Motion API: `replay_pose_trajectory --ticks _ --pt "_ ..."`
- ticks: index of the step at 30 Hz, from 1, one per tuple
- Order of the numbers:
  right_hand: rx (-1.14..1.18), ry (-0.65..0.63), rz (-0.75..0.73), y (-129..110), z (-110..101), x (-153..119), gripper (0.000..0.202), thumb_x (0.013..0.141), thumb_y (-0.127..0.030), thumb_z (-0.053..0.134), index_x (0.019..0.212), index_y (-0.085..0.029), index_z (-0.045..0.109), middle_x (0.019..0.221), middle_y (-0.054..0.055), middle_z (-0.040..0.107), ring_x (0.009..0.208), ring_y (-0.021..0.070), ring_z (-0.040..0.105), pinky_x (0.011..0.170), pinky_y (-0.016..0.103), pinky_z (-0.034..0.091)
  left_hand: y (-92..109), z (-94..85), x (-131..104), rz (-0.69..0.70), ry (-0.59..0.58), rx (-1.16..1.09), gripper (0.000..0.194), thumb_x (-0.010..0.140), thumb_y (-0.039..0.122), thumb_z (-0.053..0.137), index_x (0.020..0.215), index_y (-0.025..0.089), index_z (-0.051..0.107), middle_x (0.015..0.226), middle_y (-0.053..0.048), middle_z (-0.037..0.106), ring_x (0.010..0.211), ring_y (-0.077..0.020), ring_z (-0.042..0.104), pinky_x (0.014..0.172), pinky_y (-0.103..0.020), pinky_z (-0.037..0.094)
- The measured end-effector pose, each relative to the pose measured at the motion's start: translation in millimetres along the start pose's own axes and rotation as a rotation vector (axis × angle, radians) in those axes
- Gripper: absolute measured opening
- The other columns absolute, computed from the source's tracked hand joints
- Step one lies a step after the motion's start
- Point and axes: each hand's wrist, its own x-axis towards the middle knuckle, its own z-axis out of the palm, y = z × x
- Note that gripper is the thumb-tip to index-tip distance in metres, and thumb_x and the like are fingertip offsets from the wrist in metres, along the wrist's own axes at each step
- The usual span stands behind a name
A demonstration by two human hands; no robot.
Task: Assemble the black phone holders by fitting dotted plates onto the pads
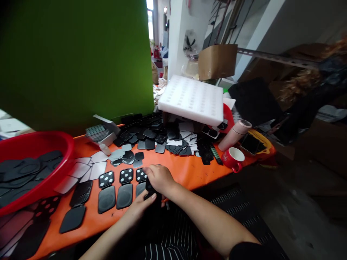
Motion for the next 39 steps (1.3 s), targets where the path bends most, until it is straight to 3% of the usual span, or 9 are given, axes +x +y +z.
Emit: replay_pose_trajectory --ticks 6,9,14,19,23,26,30,34,39 --pt "0.798 -0.259 0.25 12 18 -29 0.029 0.076 -0.04 0.053 0.094 -0.017 0.054 0.085 0.003 0.059 0.077 0.0146 0.055 0.066 0.024 0.041 -1 -19.8 -29 -0.016 0.032 0.056 0.038 0.071 0.038 0.059 0.102 0.017 0.05 0.091 -0.012 0.065 0.073 -0.0212 0.064 0.067 -0.034 0.047" --pt "1.095 -0.347 0.449 5 30 -48 0.034 0.076 -0.041 0.054 0.101 -0.016 0.052 0.081 0.003 0.059 0.062 0.0117 0.055 0.05 0.02 0.04 -5 -19.5 -35 0.075 0.041 0.239 0.045 0.077 0.043 0.049 0.11 0.014 0.046 0.092 -0.014 0.065 0.073 -0.021 0.064 0.07 -0.037 0.047" --pt "1.339 -0.262 0.62 -13 39 -61 0.035 0.077 -0.043 0.052 0.097 -0.014 0.055 0.086 0.007 0.062 0.069 0.0147 0.058 0.055 0.023 0.044 -4 -25.1 -48 0.19 0.179 0.522 0.037 0.073 0.041 0.054 0.094 0.012 0.061 0.083 -0.009 0.068 0.078 -0.0234 0.062 0.071 -0.034 0.047" --pt "1.326 -0.099 0.731 -11 29 -53 0.038 0.073 -0.045 0.057 0.096 -0.015 0.056 0.085 0.008 0.064 0.071 0.0187 0.06 0.057 0.027 0.047 29 -90.9 -104 0.301 0.671 0.854 0.029 0.076 0.038 0.047 0.095 0.021 0.062 0.103 -0.007 0.062 0.101 -0.0243 0.051 0.092 -0.035 0.034" --pt "1.323 -0.121 0.812 -5 32 -58 0.034 0.07 -0.044 0.06 0.089 -0.015 0.057 0.077 0.007 0.065 0.066 0.0182 0.061 0.056 0.028 0.048 55 -163.2 -149 0.263 1.18 1.01 0.049 0.076 0.039 0.041 0.115 0.01 0.045 0.122 -0.02 0.042 0.119 -0.0354 0.03 0.099 -0.048 0.015" --pt "1.348 -0.158 0.814 -5 41 -63 0.029 0.071 -0.04 0.06 0.088 -0.017 0.056 0.078 0.005 0.065 0.067 0.0171 0.061 0.058 0.028 0.049 60 -194.5 -158 0.175 1.328 1.07 0.059 0.07 0.042 0.047 0.118 0.008 0.042 0.118 -0.025 0.042 0.116 -0.0439 0.03 0.093 -0.056 0.018" --pt "1.285 -0.173 0.73 -9 47 -64 0.033 0.074 -0.039 0.058 0.1 -0.019 0.053 0.083 0.005 0.065 0.076 0.018 0.061 0.06 0.026 0.048 66 -214.3 -153 0.076 1.348 1.064 0.057 0.059 0.043 0.058 0.107 0.012 0.05 0.106 -0.022 0.052 0.108 -0.0479 0.038 0.086 -0.059 0.024" --pt "1.228 -0.161 0.676 -7 45 -60 0.039 0.074 -0.038 0.059 0.107 -0.02 0.051 0.098 0.006 0.062 0.089 0.0199 0.059 0.069 0.027 0.047 78 -224.2 -154 0.042 1.213 0.942 0.038 0.056 0.037 0.063 0.085 0.014 0.056 0.084 -0.015 0.063 0.093 -0.04 0.054 0.079 -0.048 0.039" --pt "1.291 -0.263 0.779 0 40 -55 0.037 0.073 -0.04 0.059 0.105 -0.022 0.053 0.087 0.005 0.064 0.066 0.0147 0.061 0.051 0.021 0.044 74 -190.2 -163 0.117 0.959 0.697 0.037 0.071 0.04 0.053 0.101 0.018 0.052 0.091 -0.007 0.067 0.08 -0.0245 0.063 0.064 -0.032 0.049"
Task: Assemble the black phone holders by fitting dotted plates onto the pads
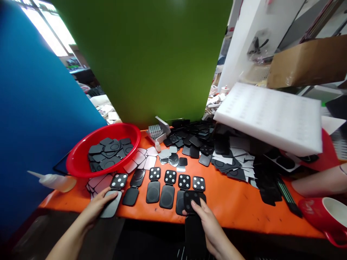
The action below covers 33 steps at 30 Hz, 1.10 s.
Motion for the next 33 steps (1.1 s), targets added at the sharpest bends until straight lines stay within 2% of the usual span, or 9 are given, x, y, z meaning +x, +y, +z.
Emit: replay_pose_trajectory --ticks 2,4,7,9,14,17,25,29,33 --pt "0.104 -0.06 0.115 -1 2 0 0.034 0.074 -0.043 0.057 0.099 -0.02 0.055 0.08 0.005 0.065 0.052 0.0117 0.057 0.046 0.021 0.042 11 15.9 -19 -0.063 -0.114 -0.295 0.038 0.072 0.035 0.056 0.107 0.02 0.05 0.096 -0.007 0.067 0.079 -0.0208 0.064 0.058 -0.026 0.05" --pt "0.221 -0.124 0.194 -2 10 0 0.035 0.075 -0.047 0.053 0.089 -0.015 0.058 0.077 0.007 0.064 0.055 0.0127 0.058 0.051 0.023 0.044 23 37.0 -34 -0.185 -0.182 -0.647 0.039 0.07 0.024 0.061 0.107 0.019 0.051 0.099 -0.008 0.066 0.082 -0.0194 0.064 0.057 -0.023 0.05" --pt "0.333 -0.27 0.24 -4 27 -4 0.05 0.077 -0.056 0.043 0.078 -0.009 0.06 0.077 0.011 0.063 0.073 0.0175 0.06 0.071 0.027 0.045 40 71.0 -47 -0.265 -0.256 -1.011 0.039 0.07 0.012 0.061 0.107 0.02 0.05 0.109 -0.008 0.062 0.097 -0.0227 0.059 0.076 -0.032 0.05" --pt "0.382 -0.372 0.237 -6 38 -8 0.059 0.078 -0.06 0.036 0.083 -0.007 0.061 0.083 0.012 0.062 0.08 0.0194 0.059 0.079 0.031 0.042 50 90.4 -53 -0.301 -0.334 -1.11 0.041 0.071 0.008 0.059 0.109 0.02 0.05 0.114 -0.008 0.059 0.105 -0.025 0.054 0.087 -0.038 0.046" --pt "0.493 -0.433 0.155 -10 39 -15 0.064 0.081 -0.06 0.026 0.104 -0.007 0.055 0.104 0.013 0.057 0.096 0.0208 0.054 0.09 0.034 0.035 59 121.2 -60 -0.502 -0.501 -1.124 0.033 0.075 0.02 0.057 0.105 0.006 0.056 0.107 -0.016 0.062 0.106 -0.0282 0.052 0.091 -0.036 0.044" --pt "0.52 -0.413 0.146 -9 32 -17 0.067 0.081 -0.061 0.024 0.1 -0.006 0.057 0.105 0.014 0.056 0.098 0.0206 0.053 0.092 0.035 0.033 60 130.3 -62 -0.487 -0.485 -1.151 0.033 0.076 0.029 0.055 0.1 0.007 0.059 0.101 -0.015 0.065 0.102 -0.0289 0.055 0.09 -0.039 0.044" --pt "0.514 -0.511 0.179 -9 37 -19 0.069 0.079 -0.065 0.022 0.088 -0.008 0.06 0.104 0.013 0.057 0.092 0.019 0.053 0.087 0.033 0.036 66 138.9 -72 -0.556 -0.639 -1.119 0.047 0.078 0.035 0.053 0.113 0.003 0.051 0.109 -0.016 0.061 0.101 -0.0261 0.056 0.094 -0.038 0.041" --pt "0.429 -0.398 0.135 -14 20 -15 0.07 0.076 -0.068 0.025 0.09 -0.008 0.059 0.096 0.014 0.059 0.086 0.0198 0.056 0.084 0.035 0.038 68 143.0 -75 -0.57 -0.666 -1.116 0.05 0.078 0.036 0.052 0.114 0.001 0.05 0.11 -0.019 0.06 0.098 -0.026 0.058 0.091 -0.036 0.043" --pt "0.276 -0.128 -0.003 -22 -21 -7 0.054 0.078 -0.058 0.039 0.097 -0.011 0.058 0.088 0.01 0.062 0.08 0.019 0.059 0.077 0.033 0.043 71 146.9 -78 -0.578 -0.627 -1.08 0.049 0.076 0.034 0.056 0.114 0.003 0.05 0.111 -0.017 0.06 0.101 -0.027 0.056 0.092 -0.036 0.043"
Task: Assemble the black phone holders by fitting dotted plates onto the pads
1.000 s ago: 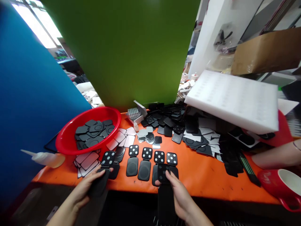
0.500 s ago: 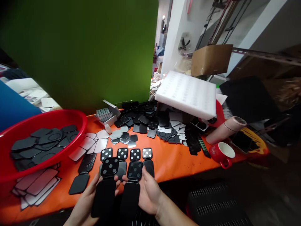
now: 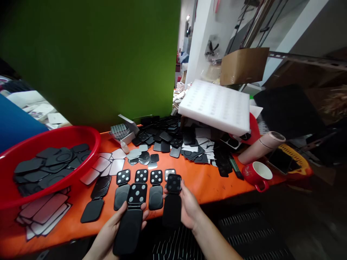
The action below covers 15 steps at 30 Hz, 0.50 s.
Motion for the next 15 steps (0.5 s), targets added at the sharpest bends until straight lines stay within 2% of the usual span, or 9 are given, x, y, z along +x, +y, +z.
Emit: replay_pose_trajectory --ticks 5,8,10,12,14,15 --pt "-0.371 0.319 -0.46 -24 -59 21 0.036 0.076 -0.042 0.052 0.103 -0.017 0.056 0.102 0.007 0.061 0.094 0.0195 0.056 0.083 0.032 0.042 -1 10.8 -1 -0.025 0.008 0.035 0.047 0.076 0.032 0.057 0.112 0.002 0.051 0.117 -0.016 0.056 0.108 -0.0277 0.05 0.095 -0.037 0.04" --pt "-0.729 0.477 -0.574 -35 -82 38 0.038 0.076 -0.039 0.049 0.104 -0.015 0.056 0.103 0.009 0.06 0.097 0.0205 0.055 0.085 0.032 0.041 -2 17.8 0 -0.044 0.028 0.07 0.046 0.076 0.032 0.056 0.112 0.003 0.051 0.118 -0.017 0.055 0.109 -0.029 0.049 0.092 -0.039 0.042" --pt "-0.885 0.591 -0.592 -40 -86 42 0.042 0.073 -0.037 0.05 0.109 -0.014 0.054 0.106 0.011 0.058 0.099 0.0226 0.053 0.086 0.035 0.04 -4 19.2 2 -0.029 0.027 0.091 0.047 0.076 0.033 0.056 0.112 0.004 0.051 0.117 -0.017 0.055 0.109 -0.0298 0.049 0.091 -0.041 0.043" --pt "-0.977 0.688 -0.648 -40 -83 32 0.045 0.072 -0.036 0.052 0.111 -0.014 0.053 0.112 0.013 0.054 0.104 0.0245 0.049 0.09 0.037 0.036 -5 17.3 5 0.003 0.013 0.105 0.046 0.076 0.033 0.056 0.112 0.005 0.051 0.117 -0.017 0.055 0.109 -0.0292 0.049 0.091 -0.04 0.043" --pt "-1.115 0.694 -0.731 -31 -76 11 0.037 0.075 -0.035 0.049 0.106 -0.016 0.055 0.11 0.012 0.053 0.104 0.0242 0.047 0.09 0.036 0.034 -6 13.2 8 0.052 0.026 0.124 0.044 0.076 0.03 0.057 0.112 0.006 0.051 0.119 -0.017 0.054 0.11 -0.0285 0.049 0.092 -0.04 0.042" --pt "-1.208 0.648 -0.749 -23 -74 -1 0.031 0.077 -0.035 0.046 0.101 -0.017 0.057 0.104 0.011 0.056 0.099 0.0232 0.049 0.087 0.035 0.035 -6 10.8 9 0.082 0.042 0.137 0.043 0.076 0.028 0.058 0.112 0.007 0.051 0.119 -0.017 0.054 0.109 -0.0284 0.049 0.092 -0.04 0.042"
